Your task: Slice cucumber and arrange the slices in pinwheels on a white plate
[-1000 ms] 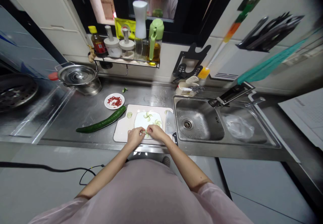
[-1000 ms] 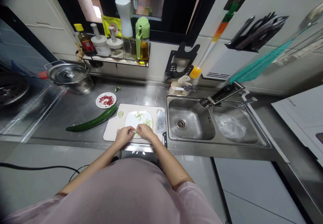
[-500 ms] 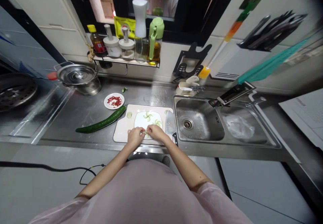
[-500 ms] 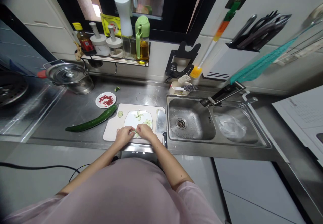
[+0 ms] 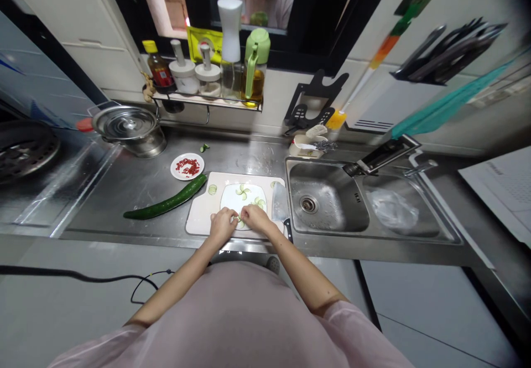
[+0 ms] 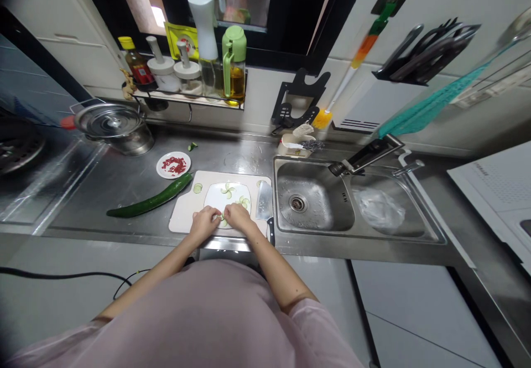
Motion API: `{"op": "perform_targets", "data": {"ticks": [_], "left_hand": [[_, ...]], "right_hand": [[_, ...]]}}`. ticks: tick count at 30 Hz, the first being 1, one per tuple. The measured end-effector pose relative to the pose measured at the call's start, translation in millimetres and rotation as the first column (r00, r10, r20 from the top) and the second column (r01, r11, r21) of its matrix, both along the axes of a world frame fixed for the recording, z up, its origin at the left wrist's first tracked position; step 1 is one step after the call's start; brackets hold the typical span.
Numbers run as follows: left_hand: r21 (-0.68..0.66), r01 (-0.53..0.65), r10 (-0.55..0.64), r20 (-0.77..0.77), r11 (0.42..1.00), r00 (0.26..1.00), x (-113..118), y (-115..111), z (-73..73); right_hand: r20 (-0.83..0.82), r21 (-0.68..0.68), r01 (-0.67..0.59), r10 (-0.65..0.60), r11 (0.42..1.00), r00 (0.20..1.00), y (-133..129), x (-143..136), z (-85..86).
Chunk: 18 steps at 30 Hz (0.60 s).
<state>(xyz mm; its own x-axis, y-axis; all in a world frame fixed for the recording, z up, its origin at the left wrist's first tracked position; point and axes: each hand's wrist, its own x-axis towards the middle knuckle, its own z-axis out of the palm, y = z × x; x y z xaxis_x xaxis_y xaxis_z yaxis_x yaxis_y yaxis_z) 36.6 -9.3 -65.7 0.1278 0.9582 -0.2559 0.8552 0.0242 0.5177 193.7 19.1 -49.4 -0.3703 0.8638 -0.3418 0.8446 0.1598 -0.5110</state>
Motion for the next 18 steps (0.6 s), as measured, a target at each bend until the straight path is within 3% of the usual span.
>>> {"op": "perform_targets", "data": {"ticks": [18], "left_hand": [[0.002,-0.008,0.008,-0.007,1.000,1.000,0.5,-0.2,1.3]], "right_hand": [[0.093,0.064,-0.012,0.006,0.998,0.996,-7.6,-3.4,-1.0]]}}
